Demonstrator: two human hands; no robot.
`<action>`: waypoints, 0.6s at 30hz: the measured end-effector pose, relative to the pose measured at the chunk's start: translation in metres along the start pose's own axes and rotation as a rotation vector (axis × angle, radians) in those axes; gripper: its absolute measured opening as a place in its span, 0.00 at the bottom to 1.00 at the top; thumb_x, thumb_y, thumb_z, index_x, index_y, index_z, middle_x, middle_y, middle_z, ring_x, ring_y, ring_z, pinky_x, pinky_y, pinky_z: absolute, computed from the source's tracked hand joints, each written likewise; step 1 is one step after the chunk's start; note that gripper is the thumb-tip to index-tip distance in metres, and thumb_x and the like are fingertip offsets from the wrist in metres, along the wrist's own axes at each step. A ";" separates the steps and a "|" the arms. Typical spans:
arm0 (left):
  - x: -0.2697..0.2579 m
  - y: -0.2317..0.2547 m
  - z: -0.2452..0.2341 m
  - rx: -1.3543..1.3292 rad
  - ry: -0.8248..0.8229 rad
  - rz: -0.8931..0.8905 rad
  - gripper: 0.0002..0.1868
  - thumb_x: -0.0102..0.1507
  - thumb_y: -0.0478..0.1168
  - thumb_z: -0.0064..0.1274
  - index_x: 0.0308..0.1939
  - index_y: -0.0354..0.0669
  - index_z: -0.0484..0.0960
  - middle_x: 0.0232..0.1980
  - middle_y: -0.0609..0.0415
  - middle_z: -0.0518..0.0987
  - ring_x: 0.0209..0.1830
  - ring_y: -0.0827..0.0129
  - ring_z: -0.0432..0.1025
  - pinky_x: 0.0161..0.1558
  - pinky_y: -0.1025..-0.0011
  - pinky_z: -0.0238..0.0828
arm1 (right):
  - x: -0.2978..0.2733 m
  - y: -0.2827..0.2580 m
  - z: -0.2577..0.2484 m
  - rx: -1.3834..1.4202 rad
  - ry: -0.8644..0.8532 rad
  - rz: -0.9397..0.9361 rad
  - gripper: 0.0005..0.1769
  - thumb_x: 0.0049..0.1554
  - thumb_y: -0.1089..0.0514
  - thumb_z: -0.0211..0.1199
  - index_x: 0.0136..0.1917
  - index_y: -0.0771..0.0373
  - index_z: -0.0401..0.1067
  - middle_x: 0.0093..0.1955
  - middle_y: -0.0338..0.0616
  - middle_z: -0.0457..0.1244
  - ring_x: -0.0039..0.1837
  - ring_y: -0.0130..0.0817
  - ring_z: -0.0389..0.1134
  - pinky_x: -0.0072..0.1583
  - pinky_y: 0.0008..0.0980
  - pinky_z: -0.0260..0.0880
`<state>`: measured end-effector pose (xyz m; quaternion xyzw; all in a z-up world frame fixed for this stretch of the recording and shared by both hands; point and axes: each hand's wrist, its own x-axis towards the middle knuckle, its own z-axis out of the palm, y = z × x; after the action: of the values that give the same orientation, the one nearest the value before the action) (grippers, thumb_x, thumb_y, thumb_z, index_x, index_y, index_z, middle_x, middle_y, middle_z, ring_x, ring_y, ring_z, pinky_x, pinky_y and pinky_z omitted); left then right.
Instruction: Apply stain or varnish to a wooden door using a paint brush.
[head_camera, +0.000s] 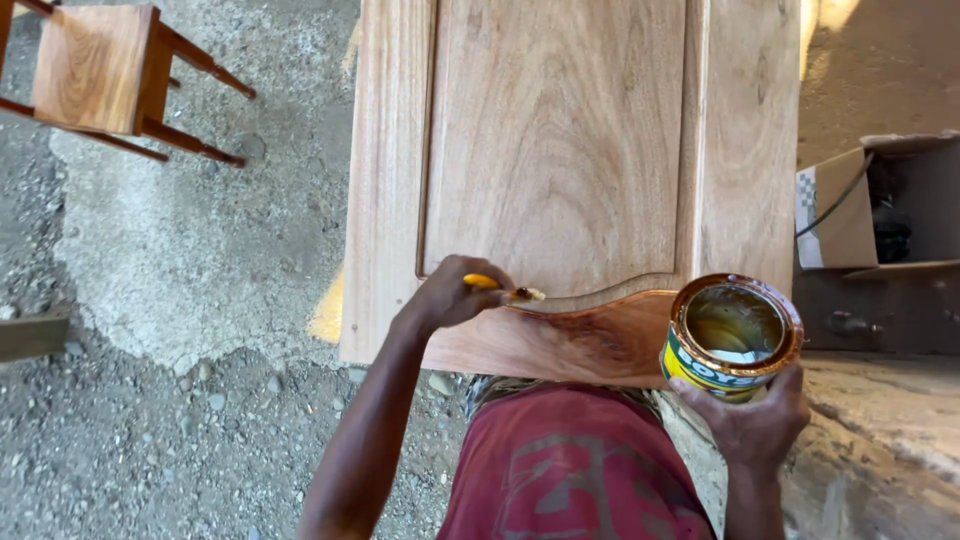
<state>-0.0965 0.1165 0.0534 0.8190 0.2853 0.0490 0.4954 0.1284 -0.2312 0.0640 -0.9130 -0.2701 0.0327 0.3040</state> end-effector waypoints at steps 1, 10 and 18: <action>0.016 0.002 0.002 0.039 -0.102 -0.028 0.09 0.59 0.40 0.64 0.43 0.45 0.89 0.42 0.49 0.88 0.41 0.62 0.82 0.47 0.65 0.79 | 0.010 -0.001 -0.003 0.040 -0.006 -0.061 0.58 0.34 0.41 0.86 0.69 0.70 0.64 0.56 0.54 0.68 0.54 0.44 0.72 0.58 0.42 0.75; 0.092 -0.006 0.032 0.391 0.108 0.073 0.10 0.60 0.38 0.64 0.46 0.47 0.88 0.48 0.48 0.84 0.40 0.60 0.80 0.44 0.62 0.80 | 0.052 0.016 -0.008 0.160 -0.051 -0.143 0.60 0.34 0.40 0.85 0.72 0.67 0.64 0.57 0.52 0.68 0.56 0.46 0.72 0.58 0.43 0.74; -0.007 0.029 0.077 0.392 0.033 0.192 0.18 0.55 0.40 0.65 0.50 0.47 0.85 0.46 0.45 0.82 0.41 0.55 0.79 0.42 0.61 0.81 | 0.075 0.023 -0.003 0.183 -0.074 -0.168 0.60 0.34 0.41 0.84 0.73 0.66 0.64 0.59 0.52 0.67 0.57 0.46 0.72 0.58 0.43 0.75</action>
<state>-0.0623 0.0425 0.0400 0.9223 0.2181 0.0528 0.3148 0.2033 -0.2096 0.0610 -0.8537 -0.3526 0.0654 0.3776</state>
